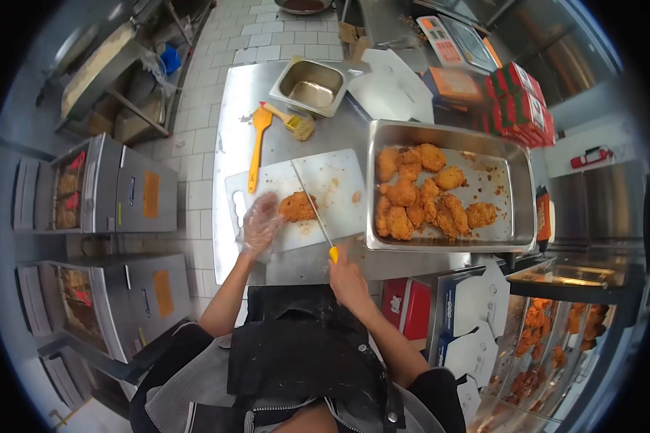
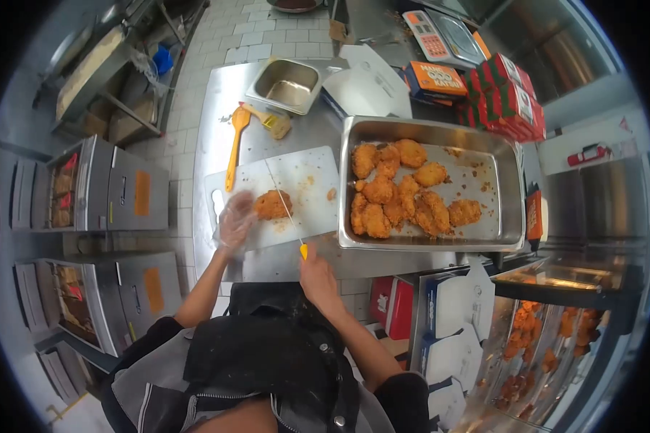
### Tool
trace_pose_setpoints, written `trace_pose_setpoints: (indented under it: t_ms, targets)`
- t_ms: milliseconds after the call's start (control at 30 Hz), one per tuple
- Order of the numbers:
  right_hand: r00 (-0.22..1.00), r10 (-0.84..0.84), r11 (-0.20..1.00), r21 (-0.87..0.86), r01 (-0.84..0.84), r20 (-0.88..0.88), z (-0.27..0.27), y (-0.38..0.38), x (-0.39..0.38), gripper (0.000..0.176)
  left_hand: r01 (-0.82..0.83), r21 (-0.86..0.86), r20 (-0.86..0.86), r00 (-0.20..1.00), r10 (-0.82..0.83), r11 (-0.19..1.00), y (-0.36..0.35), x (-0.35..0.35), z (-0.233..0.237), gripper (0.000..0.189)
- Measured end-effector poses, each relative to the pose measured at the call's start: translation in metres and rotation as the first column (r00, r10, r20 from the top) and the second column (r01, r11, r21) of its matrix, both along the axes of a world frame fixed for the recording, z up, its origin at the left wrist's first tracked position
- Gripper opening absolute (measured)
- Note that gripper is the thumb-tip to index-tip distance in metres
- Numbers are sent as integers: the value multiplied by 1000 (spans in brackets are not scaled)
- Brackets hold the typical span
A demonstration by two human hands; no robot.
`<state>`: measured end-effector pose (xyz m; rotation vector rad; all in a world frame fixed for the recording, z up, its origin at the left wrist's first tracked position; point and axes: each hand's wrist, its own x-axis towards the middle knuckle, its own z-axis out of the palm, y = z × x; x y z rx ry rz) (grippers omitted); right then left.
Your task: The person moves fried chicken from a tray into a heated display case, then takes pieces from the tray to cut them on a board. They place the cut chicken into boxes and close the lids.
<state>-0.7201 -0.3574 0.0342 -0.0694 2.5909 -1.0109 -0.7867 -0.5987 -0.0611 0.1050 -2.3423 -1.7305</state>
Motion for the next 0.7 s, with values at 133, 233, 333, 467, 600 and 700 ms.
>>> trace_pose_setpoints:
  t_ms: [133, 233, 333, 467, 600, 700]
  targets:
    - [990, 71, 986, 142, -89, 124, 29, -11, -22, 38, -53, -174, -108, 994, 34, 983, 5, -6, -6, 26]
    - [979, 152, 962, 205, -178, 135, 20, -4, -22, 37, -40, -9, 86, 995, 40, 999, 12, -8, -8, 27]
    - [968, 209, 947, 220, -235, 139, 5, -6, -30, 36, -27, 16, -16, 1000, 27, 1000, 12, -14, -16, 28]
    - [979, 203, 958, 203, -200, 7, -52, -33, -46, 37, -22, -106, -36, 999, 19, 994, 14, -15, -7, 29]
    - [981, 193, 960, 202, -193, 20, -32, -37, -60, 40, -2, -136, -8, 1000, 1, 991, 11, -21, -7, 27]
    - [969, 240, 934, 256, -248, 61, -24, -33, -56, 40, 9, -212, 13, 1000, -6, 977, 10, -23, -9, 28]
